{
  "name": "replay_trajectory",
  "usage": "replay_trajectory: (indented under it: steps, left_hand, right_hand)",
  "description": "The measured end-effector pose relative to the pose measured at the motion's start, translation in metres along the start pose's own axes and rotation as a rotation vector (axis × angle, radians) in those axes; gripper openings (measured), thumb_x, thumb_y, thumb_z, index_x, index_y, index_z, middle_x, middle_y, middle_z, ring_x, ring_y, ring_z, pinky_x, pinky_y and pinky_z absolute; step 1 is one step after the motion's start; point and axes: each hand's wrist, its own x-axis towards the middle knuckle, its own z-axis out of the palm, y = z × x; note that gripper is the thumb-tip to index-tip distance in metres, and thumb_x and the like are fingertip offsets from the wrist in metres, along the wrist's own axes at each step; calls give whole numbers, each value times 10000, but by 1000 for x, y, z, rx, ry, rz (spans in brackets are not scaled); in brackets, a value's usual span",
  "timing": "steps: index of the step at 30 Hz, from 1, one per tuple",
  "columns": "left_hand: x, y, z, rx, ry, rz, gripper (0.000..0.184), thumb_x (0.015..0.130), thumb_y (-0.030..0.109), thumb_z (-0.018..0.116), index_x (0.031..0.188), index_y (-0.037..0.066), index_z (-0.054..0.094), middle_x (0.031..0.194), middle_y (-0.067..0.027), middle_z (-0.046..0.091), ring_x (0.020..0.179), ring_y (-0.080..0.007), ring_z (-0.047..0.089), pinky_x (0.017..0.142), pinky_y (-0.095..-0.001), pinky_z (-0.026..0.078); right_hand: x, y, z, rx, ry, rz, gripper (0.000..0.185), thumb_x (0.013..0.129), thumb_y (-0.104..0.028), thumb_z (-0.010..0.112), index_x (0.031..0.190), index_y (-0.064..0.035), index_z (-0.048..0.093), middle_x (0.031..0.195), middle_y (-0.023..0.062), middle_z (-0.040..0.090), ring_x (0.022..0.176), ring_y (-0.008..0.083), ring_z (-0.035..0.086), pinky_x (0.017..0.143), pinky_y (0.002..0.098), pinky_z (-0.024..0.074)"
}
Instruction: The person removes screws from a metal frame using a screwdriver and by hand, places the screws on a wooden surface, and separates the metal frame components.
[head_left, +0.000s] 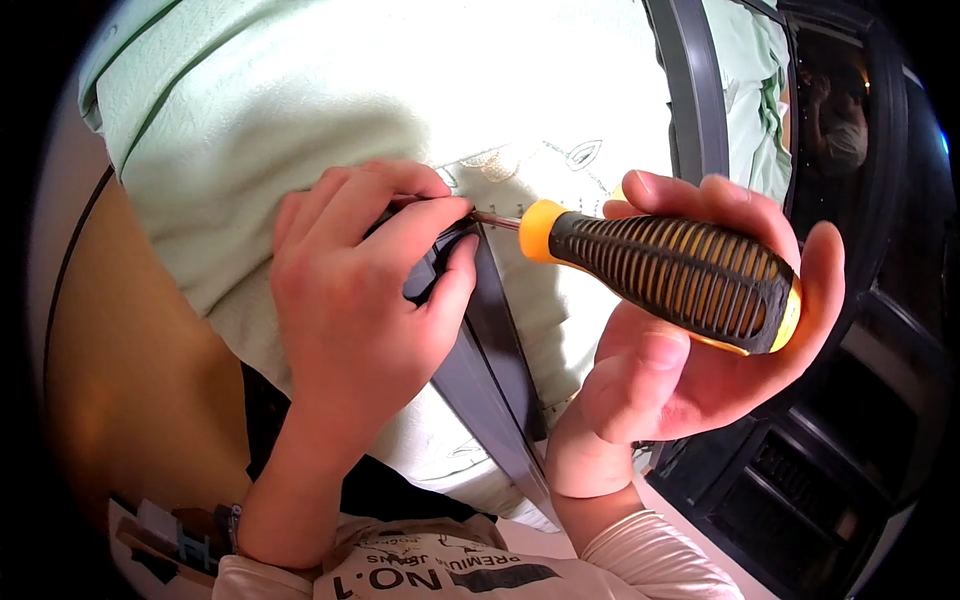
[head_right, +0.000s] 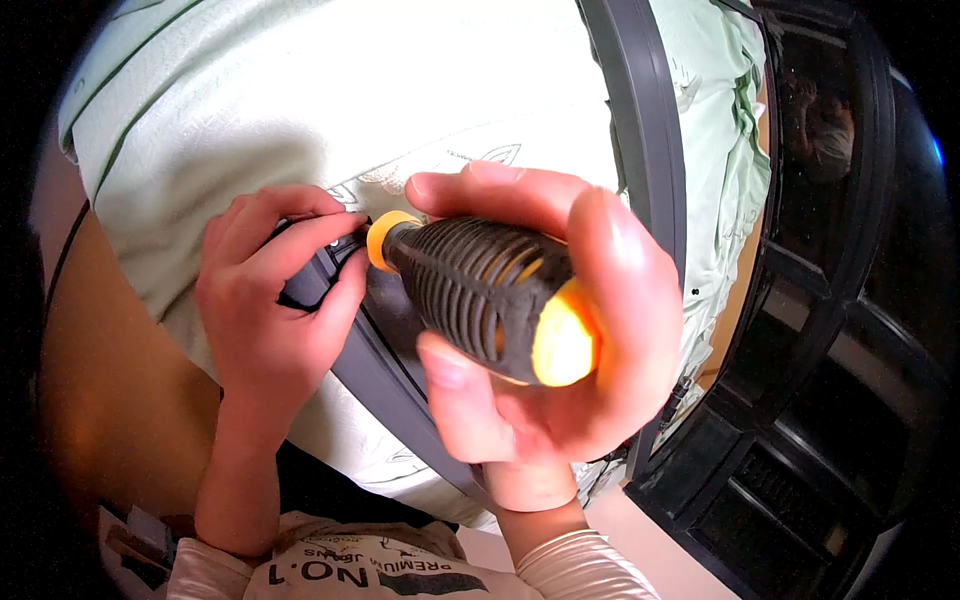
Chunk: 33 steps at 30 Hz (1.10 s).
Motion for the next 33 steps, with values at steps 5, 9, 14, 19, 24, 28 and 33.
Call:
replay_trajectory:
  steps: [5,9,14,19,24,28,33]
  left_hand:
    - [0,0,-1,6,-4,3,233,676,44,782,906,74,761,970,-32,701,915,-245,651,849,-365,462]
    - [1,2,-1,7,-5,-14,201,702,42,783,898,76,757,956,-26,695,904,-242,644,838,-364,453]
    - [3,4,0,19,-10,-21,178,725,37,778,897,78,754,942,-26,688,895,-242,639,818,-362,448]
    - [2,4,2,49,-7,0,178,729,34,772,900,77,753,939,-28,687,889,-242,639,811,-361,455]
    - [3,6,2,50,20,23,183,720,27,763,897,76,754,931,-41,686,876,-263,645,792,-388,498]
    - [3,5,5,47,17,22,196,718,16,754,906,70,737,944,-50,678,876,-277,646,773,-395,509]
    - [6,3,-1,96,-27,113,200,707,33,738,899,51,685,940,-54,644,839,-270,637,721,-395,515]
  right_hand:
    - [-5,8,-4,-63,-25,-135,813,978,-339,692,1576,-116,188,1268,229,555,1022,329,696,841,437,655]
    - [-11,-4,4,-43,123,-8,705,1009,-332,639,1550,-108,247,1306,254,556,1063,367,692,898,457,634]
    - [-14,-8,3,-130,193,40,695,982,-352,684,1505,-72,322,1265,250,585,1053,358,698,932,470,618]
    - [-19,-5,-3,-221,192,-44,731,922,-351,769,1464,-63,371,1206,227,611,995,333,714,934,478,619]
    - [-12,-9,-3,-278,212,-67,758,859,-308,838,1426,-56,403,1150,198,626,957,319,716,914,464,630]
    - [-3,-9,-8,-275,20,-73,778,905,-319,791,1477,-53,334,1226,210,588,996,323,702,893,462,637]
    - [3,-7,6,13,-42,-57,613,1013,-256,614,1496,-53,296,1303,303,520,1043,394,682,880,532,627]
